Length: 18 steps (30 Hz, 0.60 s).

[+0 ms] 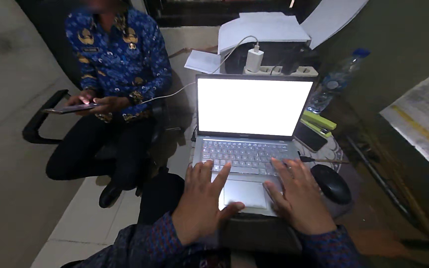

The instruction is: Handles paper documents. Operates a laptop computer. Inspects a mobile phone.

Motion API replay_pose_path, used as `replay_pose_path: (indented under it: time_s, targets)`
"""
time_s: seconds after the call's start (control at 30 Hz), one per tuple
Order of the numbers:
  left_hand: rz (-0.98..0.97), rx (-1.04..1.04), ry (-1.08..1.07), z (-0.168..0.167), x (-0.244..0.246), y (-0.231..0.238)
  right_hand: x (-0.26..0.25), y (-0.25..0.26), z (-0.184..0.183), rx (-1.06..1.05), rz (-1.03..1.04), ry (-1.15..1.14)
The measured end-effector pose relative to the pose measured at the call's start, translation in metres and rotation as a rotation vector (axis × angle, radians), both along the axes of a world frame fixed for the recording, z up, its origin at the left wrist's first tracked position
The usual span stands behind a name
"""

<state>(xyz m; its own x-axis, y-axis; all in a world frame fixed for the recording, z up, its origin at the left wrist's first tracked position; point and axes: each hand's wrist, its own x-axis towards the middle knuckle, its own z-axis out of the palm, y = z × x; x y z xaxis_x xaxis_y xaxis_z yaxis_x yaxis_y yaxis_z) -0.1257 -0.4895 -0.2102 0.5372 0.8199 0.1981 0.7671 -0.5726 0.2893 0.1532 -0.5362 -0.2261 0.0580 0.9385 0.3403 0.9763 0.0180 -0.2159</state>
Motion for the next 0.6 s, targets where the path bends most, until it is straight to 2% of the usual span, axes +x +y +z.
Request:
replay_pose_path:
  time_s: [0.23,0.6]
  targets:
    - [-0.013,0.128,0.02,-0.015,-0.003,-0.01,0.003,-0.004,-0.001,0.033,0.008,0.064]
    - [-0.007,0.084,-0.011,-0.011,-0.004,-0.01,0.0,-0.006,0.003,0.011,-0.024,0.076]
